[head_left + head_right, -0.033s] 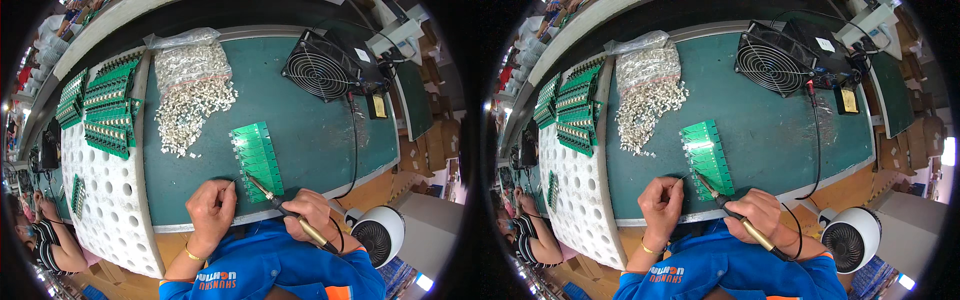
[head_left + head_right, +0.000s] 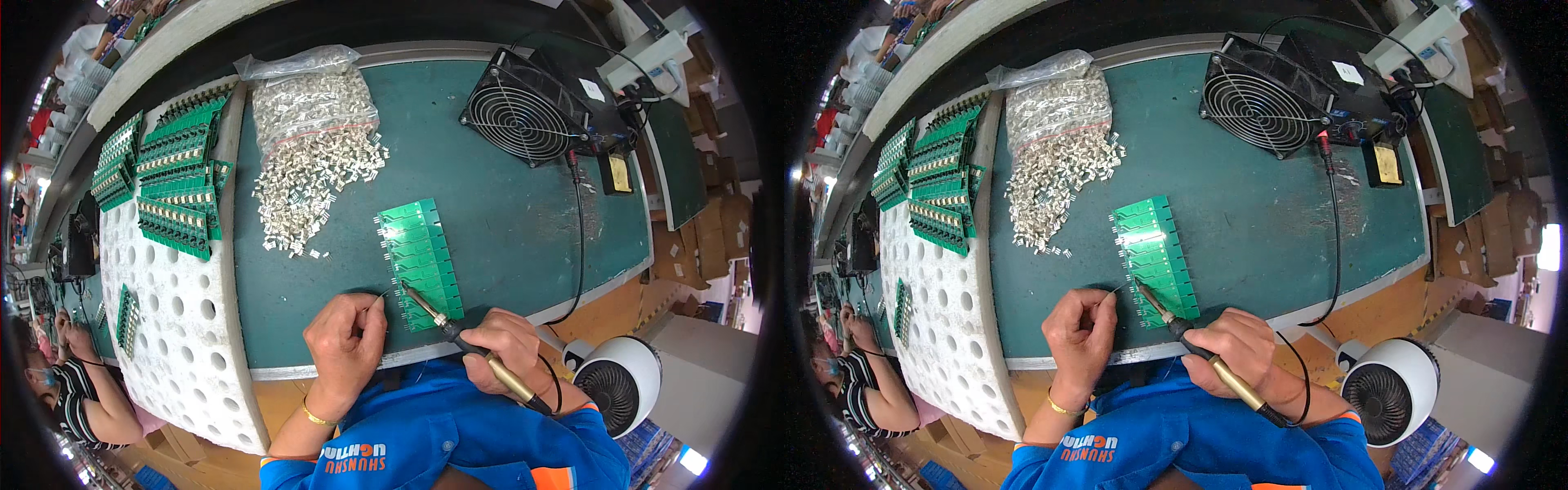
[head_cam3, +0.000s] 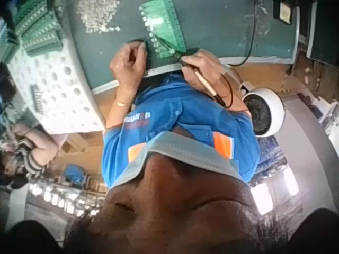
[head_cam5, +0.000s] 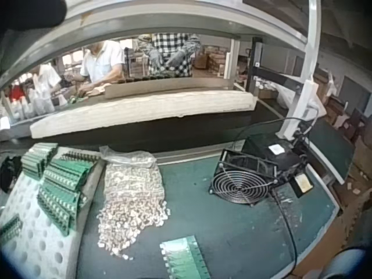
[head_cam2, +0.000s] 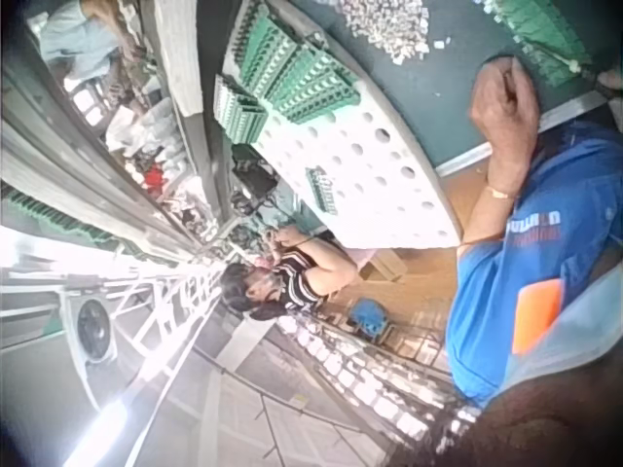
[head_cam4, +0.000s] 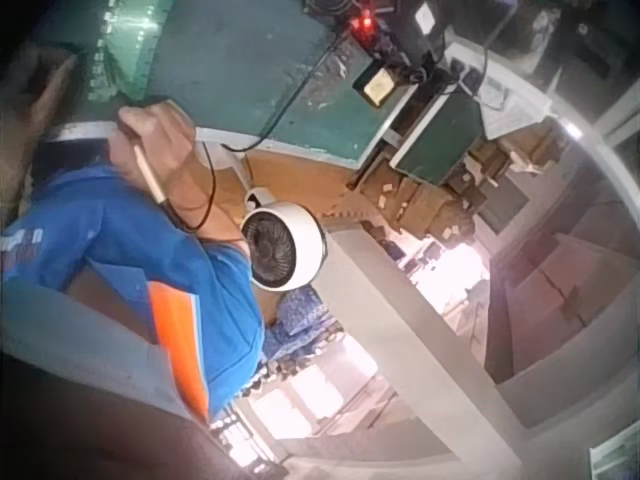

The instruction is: The person solders components onto a green circuit board strip using a soldering iron and solder wire, then holds and turns the board by hand while applying the soldering iron.

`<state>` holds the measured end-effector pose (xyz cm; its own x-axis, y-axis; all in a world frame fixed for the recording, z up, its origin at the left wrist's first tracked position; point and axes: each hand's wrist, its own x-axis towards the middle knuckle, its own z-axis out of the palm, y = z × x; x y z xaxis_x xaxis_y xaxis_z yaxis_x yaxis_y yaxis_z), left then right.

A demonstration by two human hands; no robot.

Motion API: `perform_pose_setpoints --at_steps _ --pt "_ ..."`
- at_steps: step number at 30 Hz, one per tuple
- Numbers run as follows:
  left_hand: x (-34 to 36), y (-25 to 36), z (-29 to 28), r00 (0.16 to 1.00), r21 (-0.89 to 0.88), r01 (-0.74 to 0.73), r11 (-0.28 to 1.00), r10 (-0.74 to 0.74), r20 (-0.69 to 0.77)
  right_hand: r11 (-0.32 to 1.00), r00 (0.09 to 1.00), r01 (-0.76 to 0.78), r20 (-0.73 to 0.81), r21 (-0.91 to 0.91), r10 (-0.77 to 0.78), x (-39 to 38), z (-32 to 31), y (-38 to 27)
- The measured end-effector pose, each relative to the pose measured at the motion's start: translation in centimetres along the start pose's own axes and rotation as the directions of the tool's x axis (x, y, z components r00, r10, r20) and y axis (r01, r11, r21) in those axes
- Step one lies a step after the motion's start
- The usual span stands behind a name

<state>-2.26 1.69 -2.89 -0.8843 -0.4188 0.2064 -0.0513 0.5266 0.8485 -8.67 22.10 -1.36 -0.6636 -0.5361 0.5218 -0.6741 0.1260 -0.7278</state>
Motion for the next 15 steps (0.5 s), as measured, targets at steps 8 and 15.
perform_pose_setpoints --at_steps 8,15 --pt "0.07 0.31 -0.02 0.999 -0.005 0.037 0.999 -0.037 -0.016 1.0 1.0 0.009 0.009 -0.018 -0.009 -0.16 -0.1 0.01" --pt "-0.52 -0.01 -0.63 0.999 -0.001 0.041 0.999 -0.041 0.01 0.999 0.999 0.011 -0.04 0.035 -0.009 -0.51 -0.73 0.18"
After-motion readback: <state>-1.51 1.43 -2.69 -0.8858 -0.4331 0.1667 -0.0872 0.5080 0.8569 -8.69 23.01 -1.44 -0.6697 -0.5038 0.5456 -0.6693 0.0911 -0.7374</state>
